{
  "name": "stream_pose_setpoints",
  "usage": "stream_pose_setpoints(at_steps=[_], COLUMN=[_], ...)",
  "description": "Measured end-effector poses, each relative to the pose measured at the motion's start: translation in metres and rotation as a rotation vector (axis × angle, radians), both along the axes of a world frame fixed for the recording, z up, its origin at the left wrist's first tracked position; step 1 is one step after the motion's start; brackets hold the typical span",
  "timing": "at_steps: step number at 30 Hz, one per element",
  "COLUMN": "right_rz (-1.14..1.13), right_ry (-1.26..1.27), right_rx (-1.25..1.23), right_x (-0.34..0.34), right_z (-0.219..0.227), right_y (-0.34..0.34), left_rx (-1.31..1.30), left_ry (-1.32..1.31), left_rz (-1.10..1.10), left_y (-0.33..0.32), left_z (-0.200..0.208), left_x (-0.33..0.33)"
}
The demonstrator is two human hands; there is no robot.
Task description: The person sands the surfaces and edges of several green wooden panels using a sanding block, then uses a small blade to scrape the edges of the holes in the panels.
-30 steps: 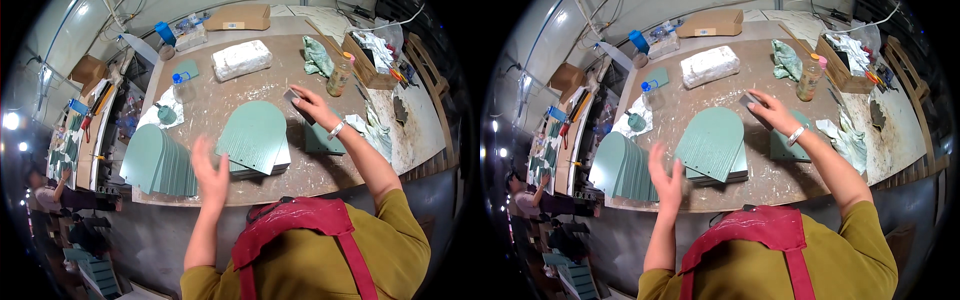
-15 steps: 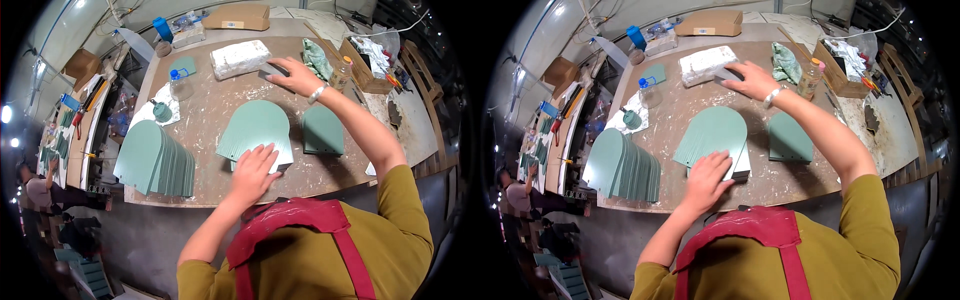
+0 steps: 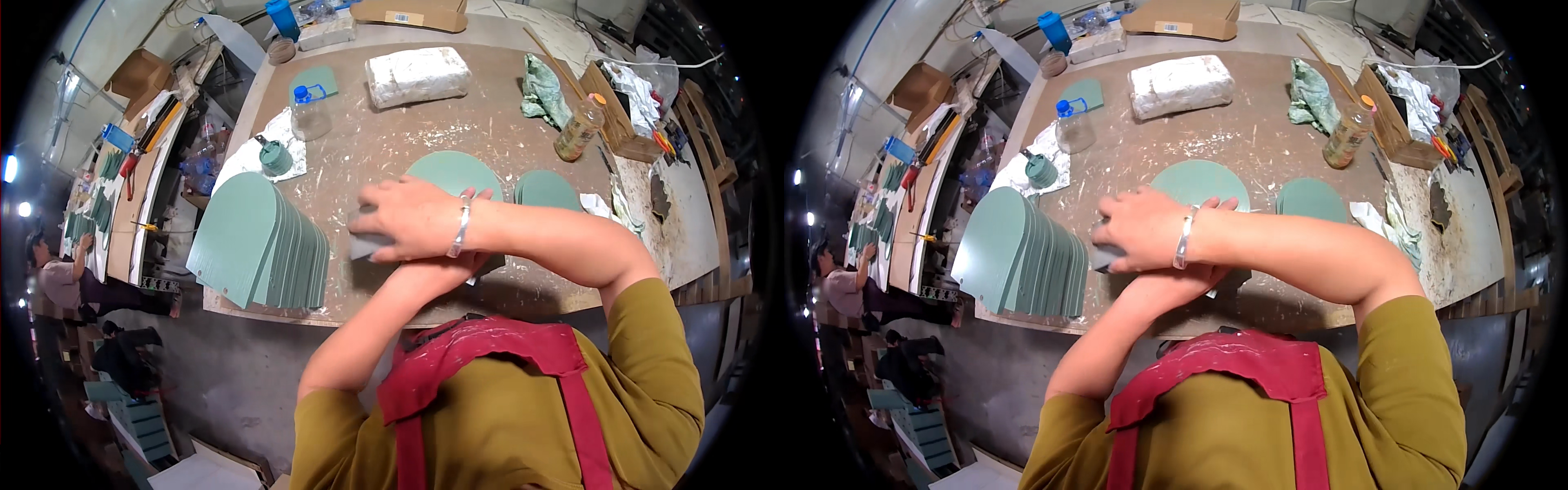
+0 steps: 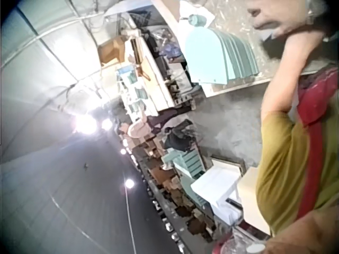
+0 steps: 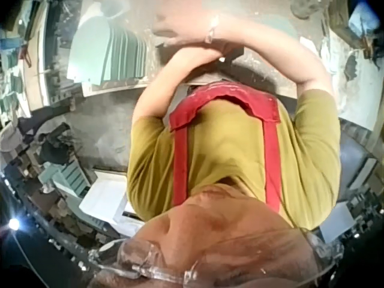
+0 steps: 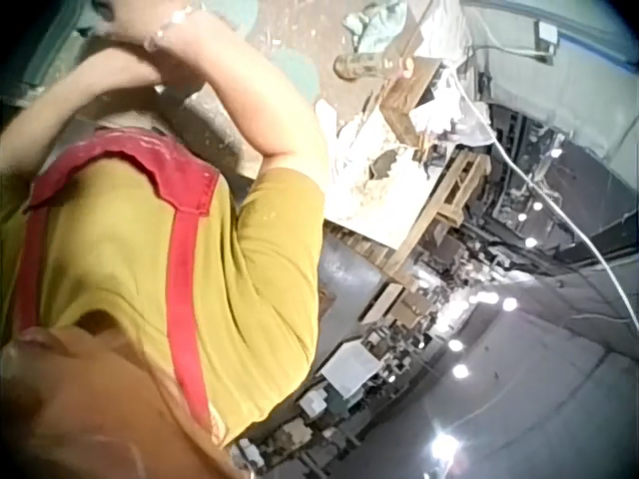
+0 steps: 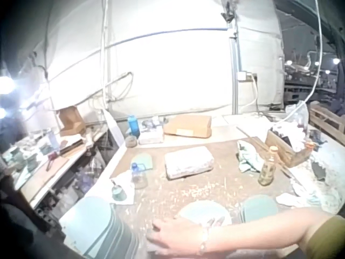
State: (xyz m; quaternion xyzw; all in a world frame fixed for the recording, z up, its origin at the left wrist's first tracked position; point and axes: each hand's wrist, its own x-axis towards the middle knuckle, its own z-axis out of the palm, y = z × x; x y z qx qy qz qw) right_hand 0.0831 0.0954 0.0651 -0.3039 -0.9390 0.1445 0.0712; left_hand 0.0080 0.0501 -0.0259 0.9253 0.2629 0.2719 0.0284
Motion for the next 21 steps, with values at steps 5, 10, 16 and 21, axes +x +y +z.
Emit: stream_pose_setpoints(at_steps=[5,10,16,21], right_rz=[-0.435,-0.171,-0.496,-0.568], right_ry=[-0.086,0.002,-0.2,0.019], right_rx=[0.179,0.103,0.234,0.082], right_x=[0.055,0.014,0.06,0.051], right_z=[-0.019,-0.016,-0.007,-0.024], right_y=[0.069,0.032,0.062,0.052], left_rx=[-0.202,-0.439,-0.177,-0.336], left_ry=[0.119,0.148,0.106,0.263], left_rz=[-0.06,0.03,-0.052,-0.01], left_y=[0.003,0.0,0.004,0.002], left_z=[0.027,0.009,0.028,0.035], left_x=[0.006,0.005,0.005,0.002])
